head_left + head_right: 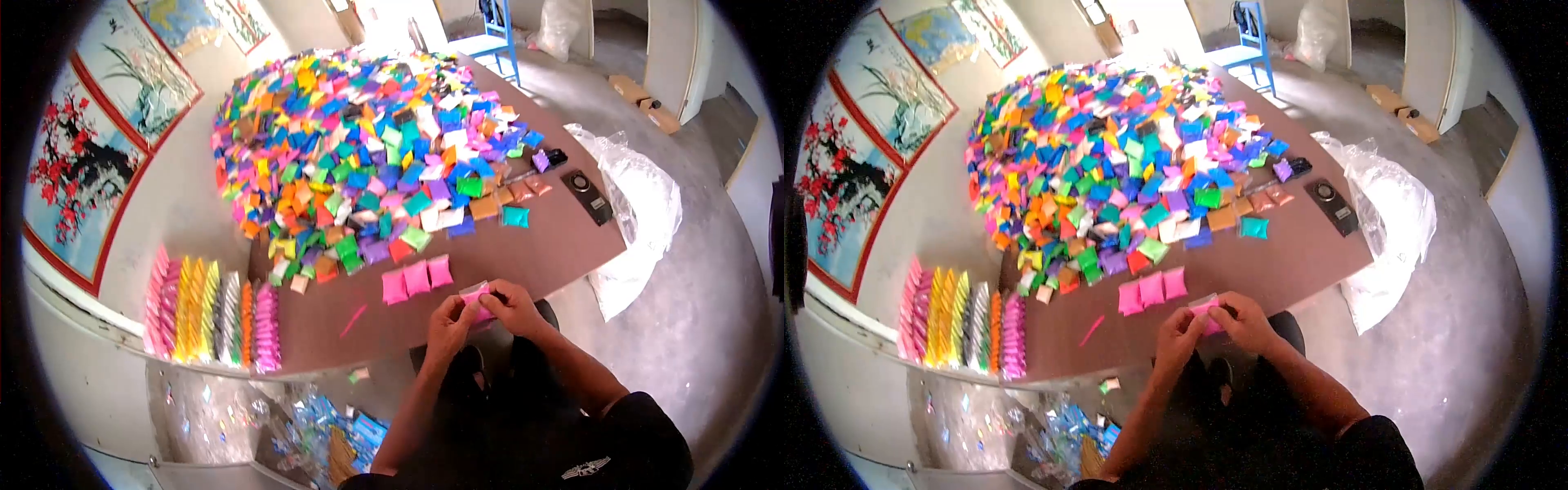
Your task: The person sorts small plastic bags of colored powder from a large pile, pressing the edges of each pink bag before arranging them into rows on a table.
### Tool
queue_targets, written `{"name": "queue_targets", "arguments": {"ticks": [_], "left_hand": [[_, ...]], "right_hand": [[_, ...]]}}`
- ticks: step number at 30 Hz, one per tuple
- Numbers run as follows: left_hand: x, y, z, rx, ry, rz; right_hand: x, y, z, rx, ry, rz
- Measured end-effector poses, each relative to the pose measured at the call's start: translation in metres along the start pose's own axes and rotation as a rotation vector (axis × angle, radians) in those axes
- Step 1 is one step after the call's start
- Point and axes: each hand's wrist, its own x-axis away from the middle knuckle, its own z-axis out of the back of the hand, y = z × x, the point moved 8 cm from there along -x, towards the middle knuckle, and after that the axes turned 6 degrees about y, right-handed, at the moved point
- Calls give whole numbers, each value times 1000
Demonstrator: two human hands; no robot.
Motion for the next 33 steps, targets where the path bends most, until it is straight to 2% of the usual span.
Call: {"name": "queue_targets", "arguments": {"ticks": [1,2,5,10,13,17,22,25,29,33], "left_hand": [[-7,-7,0,25,3,77],[-16,-11,-4,17,-9,60],[-38,-26,-14,9,35,58],[-52,-32,-15,-171,59,-116],[-51,-36,-17,-160,67,-137],[-50,-36,-24,-96,49,-94],[-50,-33,-26,-45,-86,-43],[-53,-46,-24,8,-135,-113],[-52,-52,-23,-65,-116,-129],[-46,-28,-30,-69,-52,-111]], "right_hand": [[-7,-6,5,167,2,118],[-13,-12,9,337,6,233],[-24,-12,23,370,40,316],[-30,-6,29,365,103,299],[-32,2,32,347,142,289],[-32,7,36,284,151,235],[-30,3,35,197,119,246],[-30,-4,33,170,117,234],[-31,9,34,119,123,192],[-29,22,36,74,158,253]]}}
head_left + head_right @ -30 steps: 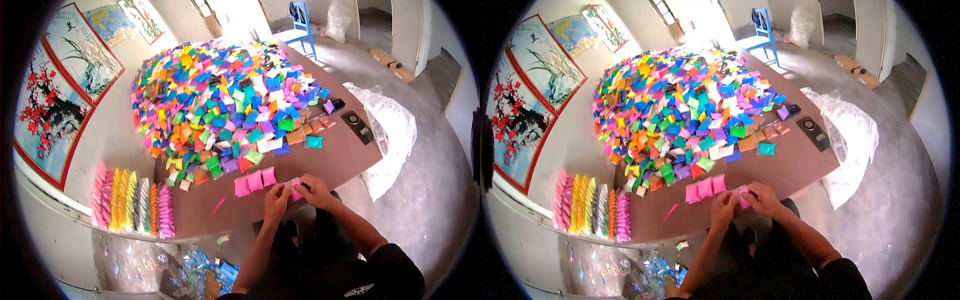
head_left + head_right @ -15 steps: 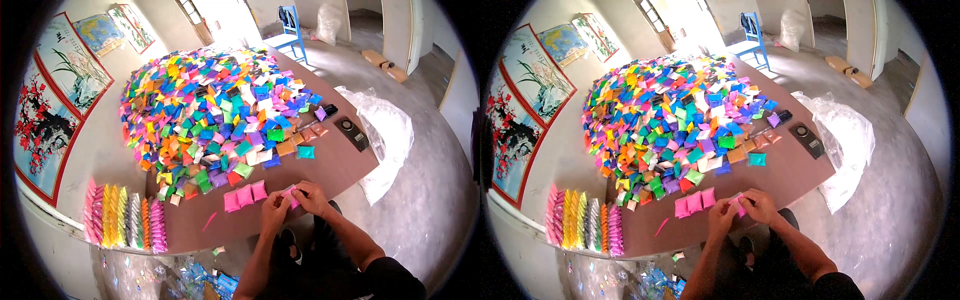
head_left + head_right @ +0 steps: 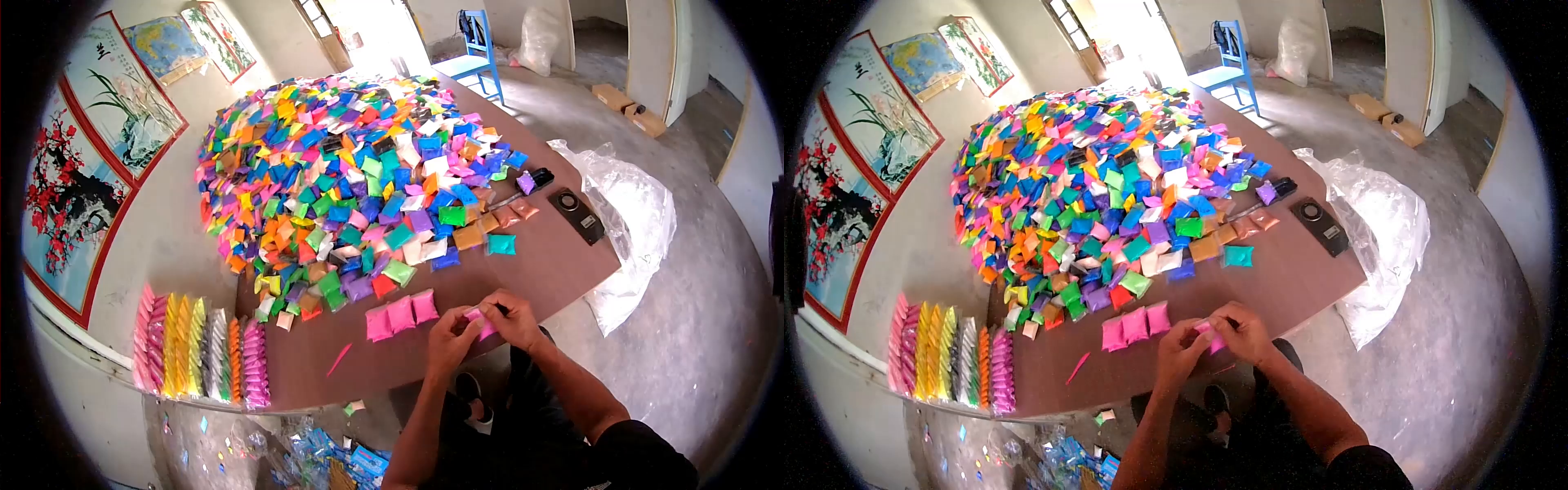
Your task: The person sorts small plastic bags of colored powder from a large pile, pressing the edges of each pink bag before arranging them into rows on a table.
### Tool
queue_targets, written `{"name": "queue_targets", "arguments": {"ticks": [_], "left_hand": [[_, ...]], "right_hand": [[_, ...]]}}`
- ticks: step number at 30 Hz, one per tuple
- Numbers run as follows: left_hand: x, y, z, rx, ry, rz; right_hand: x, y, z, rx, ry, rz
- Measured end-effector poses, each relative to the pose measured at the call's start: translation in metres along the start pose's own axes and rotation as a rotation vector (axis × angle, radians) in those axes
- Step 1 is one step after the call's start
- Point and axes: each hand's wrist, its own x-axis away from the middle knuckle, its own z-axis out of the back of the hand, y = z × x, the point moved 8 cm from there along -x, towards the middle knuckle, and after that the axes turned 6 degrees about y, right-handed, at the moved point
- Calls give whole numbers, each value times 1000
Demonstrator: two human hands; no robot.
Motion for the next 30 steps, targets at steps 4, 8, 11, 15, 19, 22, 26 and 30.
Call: {"name": "queue_targets", "arguments": {"ticks": [4,8,11,15,19,22,26,30], "left_hand": [[1,-7,0,-56,-27,39],[1,-10,5,-116,-52,14],[1,-14,7,-109,-57,-15],[2,-1,2,-55,-54,-47],[6,7,-2,-73,-12,-18],[8,11,-1,-133,-6,-24],[3,-7,3,-135,-37,-33],[0,-12,8,-32,19,-97]], "right_hand": [[-1,1,4,-20,43,35],[-2,-8,1,-4,38,-62],[0,0,-6,-34,-93,-168],[0,4,-5,-61,-103,-137],[3,10,0,-110,-7,-165],[2,6,1,-81,10,-158],[1,-1,-5,-84,-49,-230],[3,11,-11,-82,-149,-284]]}}
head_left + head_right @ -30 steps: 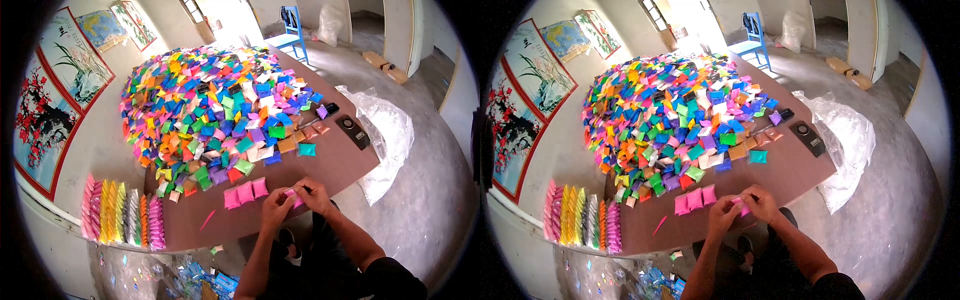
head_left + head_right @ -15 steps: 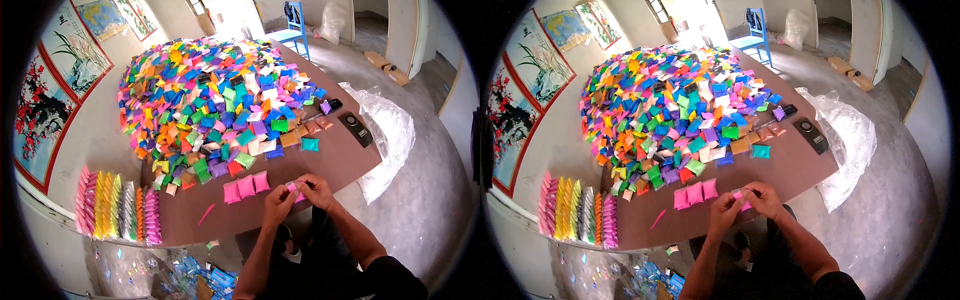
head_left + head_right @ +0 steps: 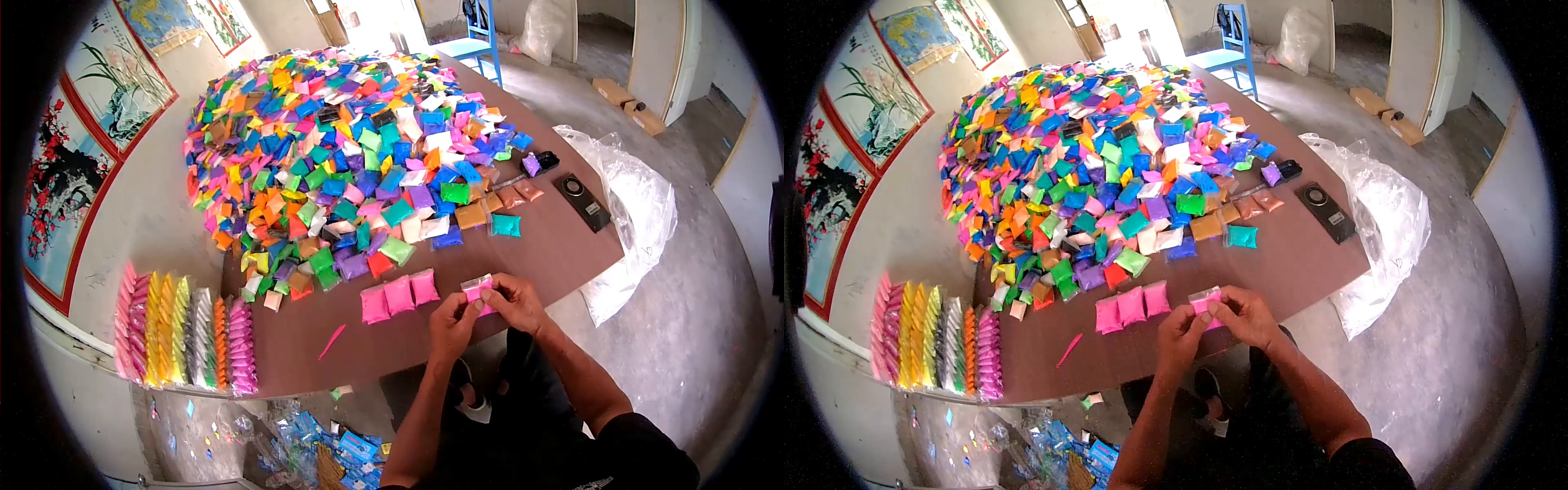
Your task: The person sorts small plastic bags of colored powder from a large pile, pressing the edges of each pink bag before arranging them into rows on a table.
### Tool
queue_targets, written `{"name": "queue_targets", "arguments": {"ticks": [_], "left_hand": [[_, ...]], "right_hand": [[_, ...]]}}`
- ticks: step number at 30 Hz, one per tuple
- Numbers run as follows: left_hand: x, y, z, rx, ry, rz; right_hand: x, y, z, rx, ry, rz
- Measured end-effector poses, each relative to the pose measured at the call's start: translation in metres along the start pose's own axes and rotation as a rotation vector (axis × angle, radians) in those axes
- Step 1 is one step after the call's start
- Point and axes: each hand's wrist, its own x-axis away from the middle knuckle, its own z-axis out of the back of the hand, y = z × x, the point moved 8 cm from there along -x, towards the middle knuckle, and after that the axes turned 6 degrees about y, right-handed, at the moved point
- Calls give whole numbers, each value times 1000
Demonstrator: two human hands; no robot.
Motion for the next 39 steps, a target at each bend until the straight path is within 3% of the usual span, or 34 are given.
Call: {"name": "queue_targets", "arguments": {"ticks": [2,12,17,23,30,39], "left_hand": [[1,1,-2,2,3,-15],[2,13,-4,-89,0,41],[1,-1,2,-40,16,126],[2,18,-8,12,30,20],[2,6,-5,-56,34,34],[0,17,-7,-12,59,-13]], "right_hand": [[1,-10,1,-118,34,15],[1,3,4,-78,75,7],[1,-10,2,107,36,95],[0,-3,7,68,156,150],[3,-12,4,140,97,69],[0,-3,1,-162,-10,27]]}}
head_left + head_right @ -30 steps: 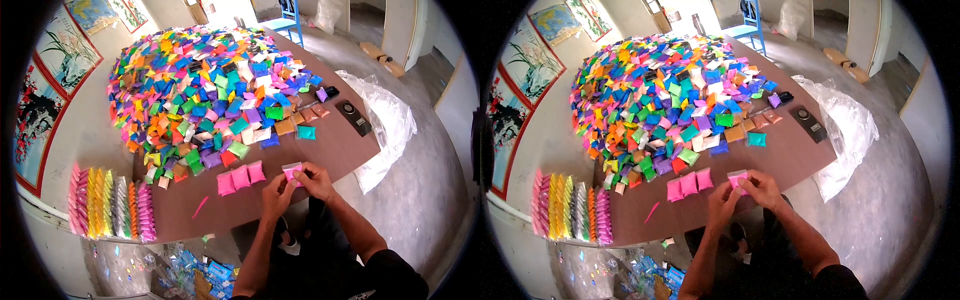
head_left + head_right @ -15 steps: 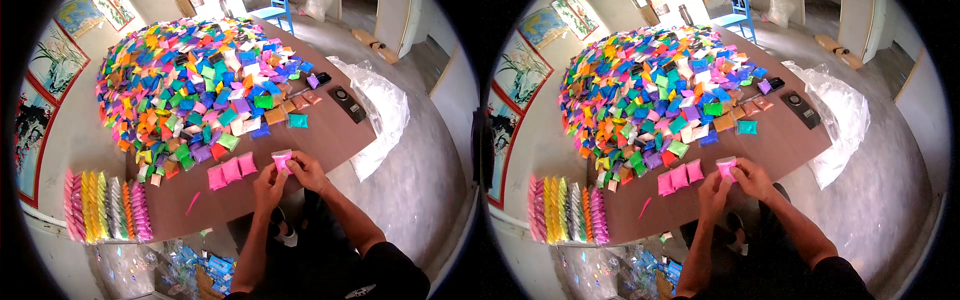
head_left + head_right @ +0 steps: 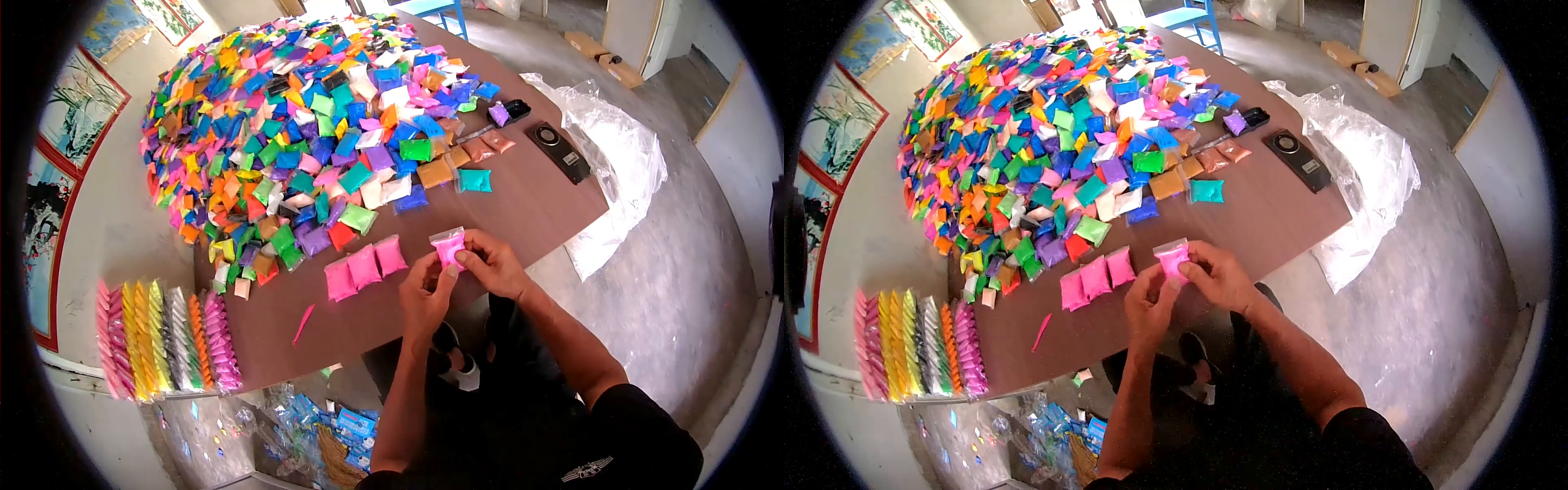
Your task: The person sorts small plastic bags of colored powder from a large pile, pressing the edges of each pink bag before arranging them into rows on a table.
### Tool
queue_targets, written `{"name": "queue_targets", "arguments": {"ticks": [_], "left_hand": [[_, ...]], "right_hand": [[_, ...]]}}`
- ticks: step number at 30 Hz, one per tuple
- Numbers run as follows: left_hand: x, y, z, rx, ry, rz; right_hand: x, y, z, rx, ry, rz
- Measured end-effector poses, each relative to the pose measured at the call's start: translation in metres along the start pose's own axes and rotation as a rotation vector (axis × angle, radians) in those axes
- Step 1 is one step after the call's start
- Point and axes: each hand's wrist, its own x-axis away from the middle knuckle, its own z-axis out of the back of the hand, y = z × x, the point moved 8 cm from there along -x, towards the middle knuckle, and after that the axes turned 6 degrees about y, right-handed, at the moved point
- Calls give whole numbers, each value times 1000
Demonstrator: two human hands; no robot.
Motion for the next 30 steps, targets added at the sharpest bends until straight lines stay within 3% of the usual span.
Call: {"name": "queue_targets", "arguments": {"ticks": [8,14,16,26,30], "left_hand": [[-3,-19,6,25,5,5],[1,-7,3,-110,-50,22],[0,3,-1,40,17,53],[0,-16,11,-20,-5,18],[0,-7,7,11,-13,52]], "right_hand": [[1,-8,-3,114,-39,31],[-1,6,3,36,3,13],[-1,1,2,45,19,38],[-1,-7,-1,182,-11,56],[-2,1,1,82,8,51]]}}
